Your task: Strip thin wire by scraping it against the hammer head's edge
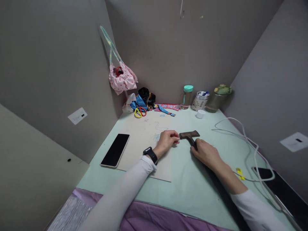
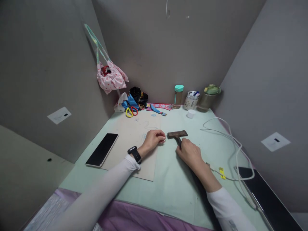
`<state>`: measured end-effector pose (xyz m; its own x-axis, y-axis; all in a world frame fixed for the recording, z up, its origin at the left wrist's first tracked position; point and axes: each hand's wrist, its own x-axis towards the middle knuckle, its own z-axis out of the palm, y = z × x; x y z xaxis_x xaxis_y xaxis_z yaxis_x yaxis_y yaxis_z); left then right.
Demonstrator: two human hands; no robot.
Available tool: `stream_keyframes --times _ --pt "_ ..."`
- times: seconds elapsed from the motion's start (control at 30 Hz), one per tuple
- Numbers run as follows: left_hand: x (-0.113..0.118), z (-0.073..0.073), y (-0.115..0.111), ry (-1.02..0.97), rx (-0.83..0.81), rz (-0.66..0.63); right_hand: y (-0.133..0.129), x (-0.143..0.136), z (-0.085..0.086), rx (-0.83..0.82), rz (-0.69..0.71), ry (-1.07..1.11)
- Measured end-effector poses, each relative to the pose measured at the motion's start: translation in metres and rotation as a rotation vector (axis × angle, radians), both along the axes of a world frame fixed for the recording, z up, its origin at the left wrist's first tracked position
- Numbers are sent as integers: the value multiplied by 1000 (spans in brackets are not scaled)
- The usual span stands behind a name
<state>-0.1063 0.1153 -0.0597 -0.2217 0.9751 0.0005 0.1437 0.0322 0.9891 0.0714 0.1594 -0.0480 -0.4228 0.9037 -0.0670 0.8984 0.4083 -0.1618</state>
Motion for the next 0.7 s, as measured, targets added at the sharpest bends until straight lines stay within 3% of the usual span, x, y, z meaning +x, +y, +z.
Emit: stream_keyframes --times 0.17,0.33,0.5,0.7 --pt "1 -11 12 209 26 51 5 -3 -8 -16 -80 81" --pt "4 -17 14 349 61 33 15 8 -9 -62 -152 298" --pt "4 -23 13 376 71 18 11 15 -4 -98 -93 482" --pt "4 -24 10 304 63 -31 -19 20 14 -124 43 493"
